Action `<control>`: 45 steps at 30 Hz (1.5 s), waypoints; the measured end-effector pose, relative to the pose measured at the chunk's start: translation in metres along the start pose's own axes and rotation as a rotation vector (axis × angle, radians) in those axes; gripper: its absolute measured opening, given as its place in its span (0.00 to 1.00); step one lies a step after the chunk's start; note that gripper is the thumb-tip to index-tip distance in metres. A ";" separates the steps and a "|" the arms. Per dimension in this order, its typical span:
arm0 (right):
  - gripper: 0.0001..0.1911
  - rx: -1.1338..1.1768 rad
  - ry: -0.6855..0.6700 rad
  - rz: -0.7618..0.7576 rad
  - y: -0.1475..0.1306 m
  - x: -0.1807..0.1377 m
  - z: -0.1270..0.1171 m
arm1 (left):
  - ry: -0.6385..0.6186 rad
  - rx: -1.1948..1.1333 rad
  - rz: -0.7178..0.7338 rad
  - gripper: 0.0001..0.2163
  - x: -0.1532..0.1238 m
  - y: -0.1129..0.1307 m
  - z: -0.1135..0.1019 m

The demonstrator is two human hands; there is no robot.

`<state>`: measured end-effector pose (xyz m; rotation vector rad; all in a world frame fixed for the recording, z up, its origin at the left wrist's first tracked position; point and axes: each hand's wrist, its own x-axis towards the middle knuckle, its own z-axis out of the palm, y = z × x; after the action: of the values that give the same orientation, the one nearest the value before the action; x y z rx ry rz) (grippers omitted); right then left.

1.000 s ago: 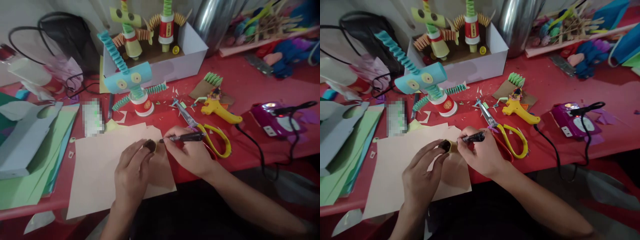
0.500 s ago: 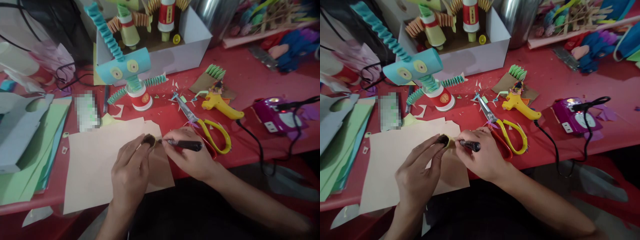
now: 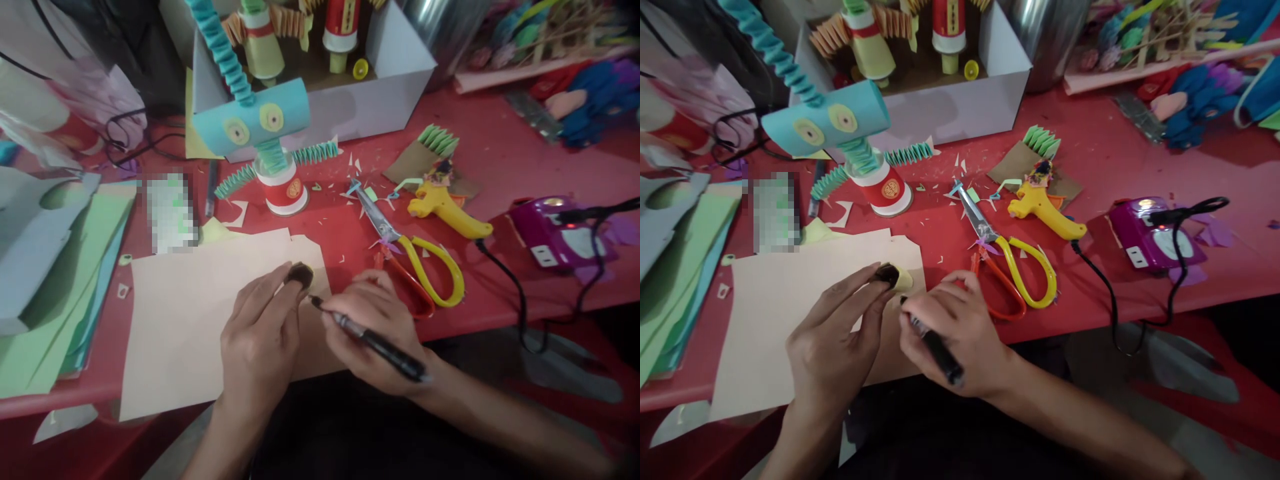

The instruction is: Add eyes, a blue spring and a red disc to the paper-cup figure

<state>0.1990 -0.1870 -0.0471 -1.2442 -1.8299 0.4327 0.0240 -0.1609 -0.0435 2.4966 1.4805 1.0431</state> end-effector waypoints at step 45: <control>0.03 0.151 -0.233 0.192 0.020 0.042 -0.019 | 0.010 0.299 0.073 0.09 0.009 0.007 -0.005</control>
<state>0.2199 -0.1444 -0.0307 -1.3133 -1.8361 0.8378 0.0292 -0.1586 -0.0326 2.7664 1.6708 0.9033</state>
